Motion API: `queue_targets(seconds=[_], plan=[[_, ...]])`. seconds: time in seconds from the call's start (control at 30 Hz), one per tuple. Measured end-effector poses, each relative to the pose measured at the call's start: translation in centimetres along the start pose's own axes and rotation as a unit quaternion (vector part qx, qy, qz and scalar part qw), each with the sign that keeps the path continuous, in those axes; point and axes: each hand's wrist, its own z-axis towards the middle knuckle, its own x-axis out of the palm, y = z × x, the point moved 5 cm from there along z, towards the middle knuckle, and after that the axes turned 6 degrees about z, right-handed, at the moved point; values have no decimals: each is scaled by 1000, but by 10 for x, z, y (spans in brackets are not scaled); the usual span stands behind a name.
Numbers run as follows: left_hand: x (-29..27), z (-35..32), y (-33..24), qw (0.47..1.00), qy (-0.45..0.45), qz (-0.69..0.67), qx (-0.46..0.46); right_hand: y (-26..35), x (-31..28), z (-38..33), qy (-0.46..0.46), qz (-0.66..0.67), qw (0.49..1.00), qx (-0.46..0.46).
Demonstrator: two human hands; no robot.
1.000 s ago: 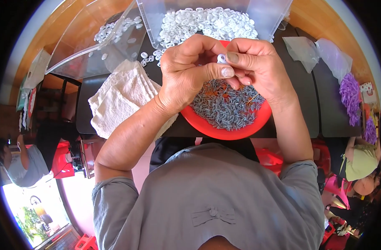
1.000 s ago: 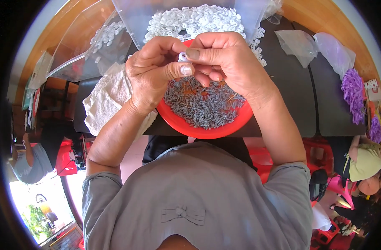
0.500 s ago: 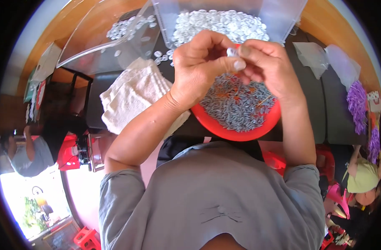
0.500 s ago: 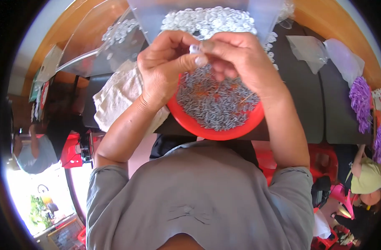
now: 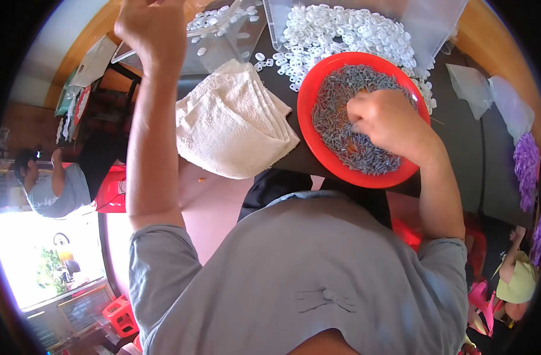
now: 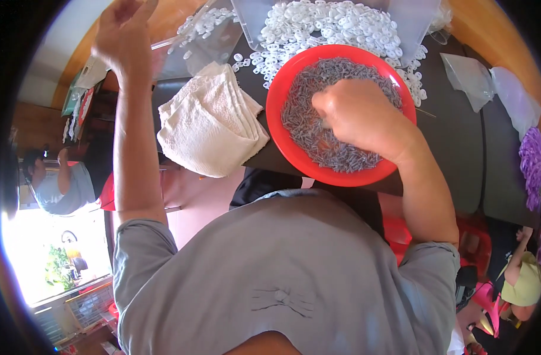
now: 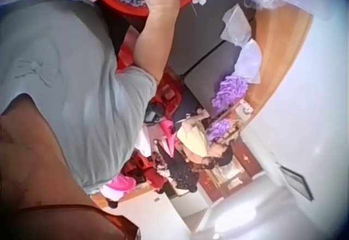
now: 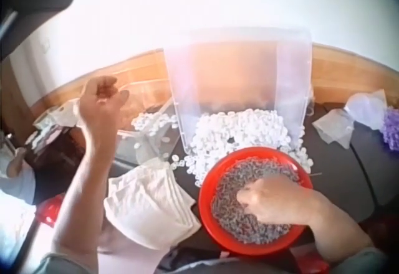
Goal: The recorder is manual assembling small metal hooks onto white plastic rings for curtains.
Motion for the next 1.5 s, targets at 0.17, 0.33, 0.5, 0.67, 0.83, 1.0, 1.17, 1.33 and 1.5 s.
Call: queue_targets(seconds=[0.17, 0.33, 0.5, 0.67, 0.83, 1.0, 1.17, 1.33, 1.5], plan=[[0, -57, -44, 979, 187, -41, 69, -9, -20, 3, -117, 145, 982, 9], [57, -99, -27, 940, 317, -63, 109, -19, -20, 3, -117, 245, 959, 84], [91, -129, 8, 875, 482, 30, 35, -26, -20, 2, -107, 278, 947, 120], [93, -130, 17, 875, 484, 15, -7, -27, -24, 2, -147, 292, 941, 92], [81, -126, -4, 873, 482, -74, 10, -31, -24, 3, -146, 313, 934, 90], [84, -136, 0, 842, 538, -38, 6, -34, -22, 4, -148, 379, 909, 89], [83, -139, -3, 864, 502, -38, 2, -35, -21, 4, -141, 371, 911, 108], [86, -138, -6, 876, 476, -51, 51, -34, -21, 4, -140, 368, 913, 103], [94, -144, 1, 878, 473, 8, 73, -33, -25, 3, -164, 378, 905, 107]])
